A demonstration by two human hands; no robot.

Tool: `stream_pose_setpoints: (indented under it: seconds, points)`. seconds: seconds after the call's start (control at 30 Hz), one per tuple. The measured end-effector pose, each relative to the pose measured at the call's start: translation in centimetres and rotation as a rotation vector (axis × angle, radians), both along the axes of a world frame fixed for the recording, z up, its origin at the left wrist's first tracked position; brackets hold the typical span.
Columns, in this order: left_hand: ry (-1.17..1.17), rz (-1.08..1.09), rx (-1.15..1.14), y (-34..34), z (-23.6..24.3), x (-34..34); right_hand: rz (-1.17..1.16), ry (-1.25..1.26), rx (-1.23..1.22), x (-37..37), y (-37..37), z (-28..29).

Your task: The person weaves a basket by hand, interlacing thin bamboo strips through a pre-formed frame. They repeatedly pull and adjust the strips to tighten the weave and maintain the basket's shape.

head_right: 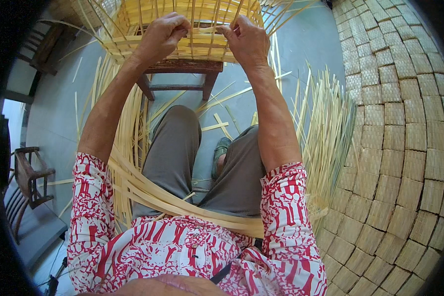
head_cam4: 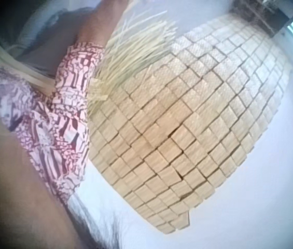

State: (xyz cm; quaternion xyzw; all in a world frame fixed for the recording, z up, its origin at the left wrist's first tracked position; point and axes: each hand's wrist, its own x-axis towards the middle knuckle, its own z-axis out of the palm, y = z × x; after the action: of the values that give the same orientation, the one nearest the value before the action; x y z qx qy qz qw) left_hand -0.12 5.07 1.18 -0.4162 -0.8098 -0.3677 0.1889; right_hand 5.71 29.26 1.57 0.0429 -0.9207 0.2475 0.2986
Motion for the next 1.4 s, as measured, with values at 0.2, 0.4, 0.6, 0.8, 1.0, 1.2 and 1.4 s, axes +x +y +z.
stream_pose_setpoints:
  seconds: [0.2,0.4,0.6,0.8,1.0,1.2,1.4]
  points:
    - [0.109,0.048,-0.048,0.1,0.5,0.4,-0.021,-0.011,-0.017,0.8,-0.8,0.5]
    - [0.082,0.072,-0.079,0.2,-0.2,0.8,0.03,0.004,0.012,1.4,-0.6,-0.2]
    - [-0.114,-0.081,-0.081,-0.5,0.2,-0.5,0.031,0.009,-0.015,1.3,-1.0,-0.6]
    - [0.015,0.084,-0.242,-0.1,1.3,0.2,0.044,0.015,-0.034,2.2,-2.3,1.1]
    - [0.078,0.093,-0.237,-0.4,1.4,2.3,0.139,0.05,0.04,1.2,-0.8,0.3]
    - [0.042,0.016,-0.213,-0.8,1.4,2.9,0.14,0.005,0.064,1.4,-0.5,0.7]
    - [0.066,0.109,-0.399,0.0,2.1,2.0,0.059,-0.089,0.104,1.2,-0.5,0.5]
